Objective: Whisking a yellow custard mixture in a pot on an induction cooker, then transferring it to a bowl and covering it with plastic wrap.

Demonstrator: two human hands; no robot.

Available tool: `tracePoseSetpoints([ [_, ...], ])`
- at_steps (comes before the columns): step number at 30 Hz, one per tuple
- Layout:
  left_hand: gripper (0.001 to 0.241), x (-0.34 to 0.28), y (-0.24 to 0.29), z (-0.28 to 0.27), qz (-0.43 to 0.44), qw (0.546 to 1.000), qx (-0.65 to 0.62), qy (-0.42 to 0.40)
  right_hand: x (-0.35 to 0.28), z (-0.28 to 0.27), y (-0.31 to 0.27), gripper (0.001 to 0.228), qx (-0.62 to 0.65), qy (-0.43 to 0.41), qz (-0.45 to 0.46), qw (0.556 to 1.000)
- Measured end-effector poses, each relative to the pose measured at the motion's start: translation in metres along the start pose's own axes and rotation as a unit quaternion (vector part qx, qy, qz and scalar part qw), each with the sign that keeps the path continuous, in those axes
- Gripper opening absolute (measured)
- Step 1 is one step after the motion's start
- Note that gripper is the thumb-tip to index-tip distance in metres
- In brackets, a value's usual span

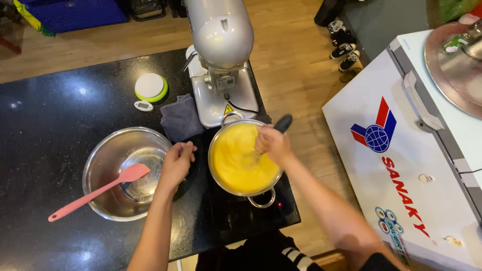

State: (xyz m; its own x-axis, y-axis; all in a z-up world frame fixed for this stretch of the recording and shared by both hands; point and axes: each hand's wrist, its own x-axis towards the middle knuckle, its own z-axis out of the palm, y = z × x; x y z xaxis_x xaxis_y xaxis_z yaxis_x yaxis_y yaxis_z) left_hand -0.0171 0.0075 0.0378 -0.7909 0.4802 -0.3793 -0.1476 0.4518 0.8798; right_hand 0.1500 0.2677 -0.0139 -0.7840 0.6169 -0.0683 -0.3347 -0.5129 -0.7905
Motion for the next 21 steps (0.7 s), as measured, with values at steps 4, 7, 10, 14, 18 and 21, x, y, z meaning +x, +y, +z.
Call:
tracePoseSetpoints([
  [4, 0.033, 0.045, -0.029, 0.018, 0.104, 0.995, -0.003, -0.005, 0.019, -0.008, -0.023, 0.039, -0.051, 0.003, 0.002, 0.999],
  [7, 0.034, 0.059, -0.024, 0.028, 0.125, 0.992, -0.006, 0.004, 0.018, -0.016, 0.009, 0.035, 0.016, 0.028, -0.093, 0.995],
  [10, 0.036, 0.068, -0.021, 0.033, 0.117, 0.993, -0.008, -0.009, 0.01, -0.001, -0.014, 0.03, 0.004, 0.048, 0.013, 0.999],
  [14, 0.038, 0.07, -0.031, 0.033, 0.104, 0.994, 0.001, -0.027, 0.009, 0.004, -0.023, 0.037, -0.017, 0.005, -0.046, 0.999],
  [18, 0.04, 0.076, -0.04, 0.036, 0.112, 0.994, -0.008, -0.018, 0.003, -0.014, -0.002, 0.024, -0.001, 0.07, 0.04, 0.997],
  [21, 0.042, 0.069, -0.043, 0.028, 0.094, 0.996, 0.004, -0.004, 0.01, -0.005, -0.05, 0.042, -0.059, -0.028, -0.031, 0.997],
])
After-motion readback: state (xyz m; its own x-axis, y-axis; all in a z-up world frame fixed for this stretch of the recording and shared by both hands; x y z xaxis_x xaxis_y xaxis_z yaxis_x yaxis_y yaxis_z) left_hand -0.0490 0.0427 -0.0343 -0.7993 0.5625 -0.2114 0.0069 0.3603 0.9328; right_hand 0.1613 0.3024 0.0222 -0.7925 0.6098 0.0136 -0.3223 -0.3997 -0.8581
